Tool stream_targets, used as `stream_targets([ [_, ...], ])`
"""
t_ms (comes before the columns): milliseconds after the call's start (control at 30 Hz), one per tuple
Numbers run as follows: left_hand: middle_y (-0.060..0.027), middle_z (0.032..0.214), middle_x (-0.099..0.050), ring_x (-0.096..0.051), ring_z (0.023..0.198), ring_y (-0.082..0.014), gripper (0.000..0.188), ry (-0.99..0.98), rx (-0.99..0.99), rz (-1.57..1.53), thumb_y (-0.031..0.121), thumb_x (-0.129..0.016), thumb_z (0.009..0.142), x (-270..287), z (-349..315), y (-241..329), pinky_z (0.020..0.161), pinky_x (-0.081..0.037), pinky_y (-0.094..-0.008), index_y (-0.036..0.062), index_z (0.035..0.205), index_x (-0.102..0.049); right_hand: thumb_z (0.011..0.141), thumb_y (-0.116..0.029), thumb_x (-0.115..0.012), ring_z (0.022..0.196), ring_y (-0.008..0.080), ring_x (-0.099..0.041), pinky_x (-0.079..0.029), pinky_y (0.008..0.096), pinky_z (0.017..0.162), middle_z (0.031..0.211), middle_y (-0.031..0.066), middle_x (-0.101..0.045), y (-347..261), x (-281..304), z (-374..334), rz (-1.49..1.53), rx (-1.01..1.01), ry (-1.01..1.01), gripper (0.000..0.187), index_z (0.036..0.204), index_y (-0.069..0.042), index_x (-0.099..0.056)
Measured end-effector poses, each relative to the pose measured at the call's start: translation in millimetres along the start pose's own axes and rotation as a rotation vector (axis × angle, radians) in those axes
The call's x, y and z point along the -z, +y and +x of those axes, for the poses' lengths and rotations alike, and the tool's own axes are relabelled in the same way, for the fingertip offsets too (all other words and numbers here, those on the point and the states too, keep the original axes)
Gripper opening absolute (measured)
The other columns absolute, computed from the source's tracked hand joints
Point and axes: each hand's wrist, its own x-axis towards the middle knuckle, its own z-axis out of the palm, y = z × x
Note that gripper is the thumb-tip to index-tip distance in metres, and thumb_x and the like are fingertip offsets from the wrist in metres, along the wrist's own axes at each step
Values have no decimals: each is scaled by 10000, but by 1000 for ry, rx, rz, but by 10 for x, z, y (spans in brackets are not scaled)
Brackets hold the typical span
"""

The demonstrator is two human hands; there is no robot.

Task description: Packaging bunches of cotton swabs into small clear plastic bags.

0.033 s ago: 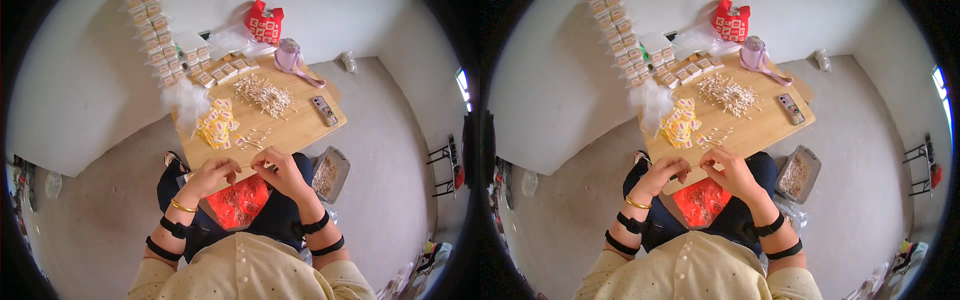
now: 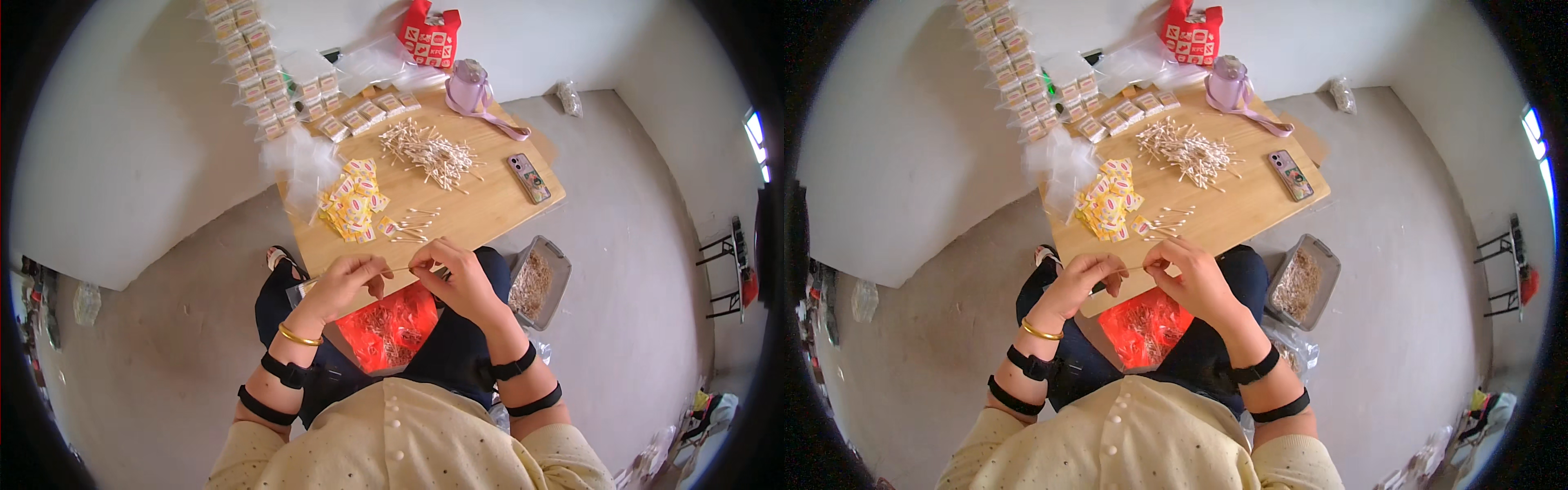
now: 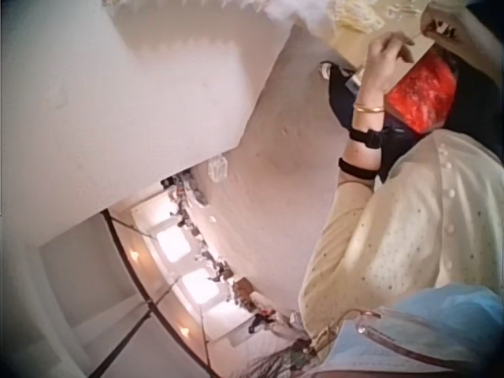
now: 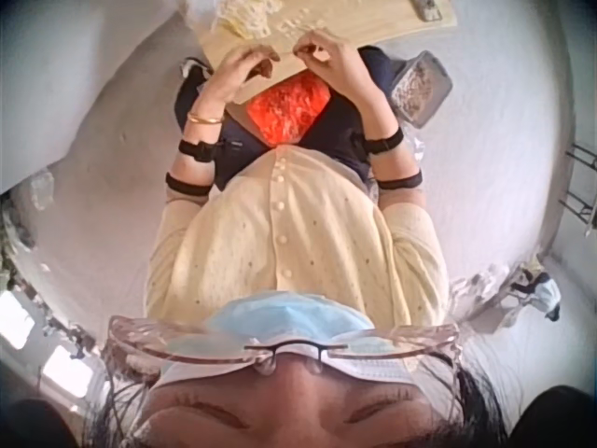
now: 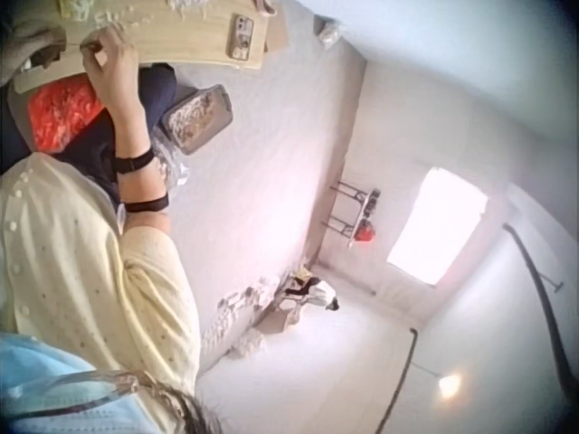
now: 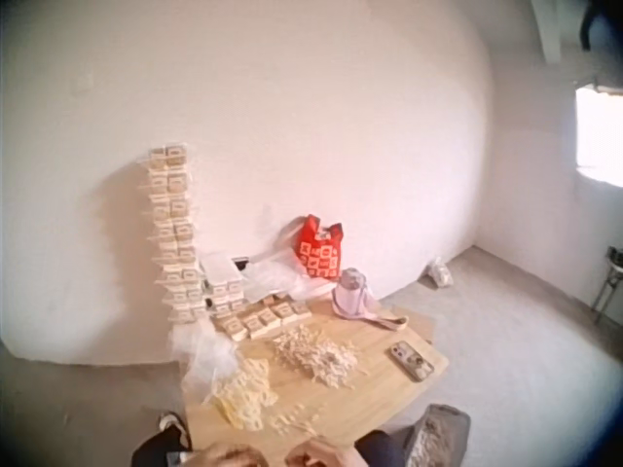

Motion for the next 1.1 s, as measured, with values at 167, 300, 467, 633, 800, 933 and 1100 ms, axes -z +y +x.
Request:
stream_targets([
  [167,-74,936,-730,-674,844,-136,359,227,-10,468,329,-587,1054,41,280,-444,814,-535,-284,-12,1134,-665,821,-42,-718,867,289,-660,-551,376,783,898,115,-663,1023,-220,-199,-117,-210,100,73,878,-26,-674],
  [300,-110,983,-732,-707,858,-265,378,317,-91,782,345,-703,955,52,351,-957,788,-557,-410,28,1157,-658,800,-88,-710,891,315,-619,-526,407,819,886,116,-642,1688,-488,-220,-327,-227,163,49,844,-74,-693],
  [467,-158,1259,-641,-610,1162,-341,416,263,-117,1095,275,-714,939,-52,472,-1033,1012,-469,-457,35,1261,-604,770,-117,-726,924,334,-580,-502,435,844,901,109,-610,2014,-748,-39,-446,-230,243,80,839,-97,-693],
  [633,-163,1521,-434,-437,1388,-363,586,307,-201,1153,338,-716,909,1,694,-1070,1097,-385,-506,35,1375,-530,779,-123,-732,961,348,-566,-491,446,868,957,123,-604,2014,-709,130,-403,-270,228,136,907,-112,-690],
  [800,-173,1670,-235,-164,1570,-337,769,211,-270,1452,399,-672,934,-10,1010,-1210,1252,-152,-574,11,1533,-383,769,-131,-755,1003,359,-558,-483,462,891,987,131,-597,2116,-560,307,-434,-244,245,202,961,-121,-696],
  [933,-171,1680,-218,-154,1576,-327,828,279,-290,1505,428,-624,953,7,1159,-1351,1261,-98,-572,-6,1575,-292,761,-148,-776,1044,345,-545,-474,455,917,1042,122,-580,2173,-568,447,-482,-209,163,261,1010,-128,-700],
  [1100,-165,1677,-235,-176,1574,-308,868,315,-278,1495,422,-610,958,64,1204,-1398,1261,-87,-575,-7,1601,-215,758,-169,-793,1044,330,-542,-471,443,931,1053,109,-573,2197,-564,535,-479,-219,131,222,960,-128,-711],
])
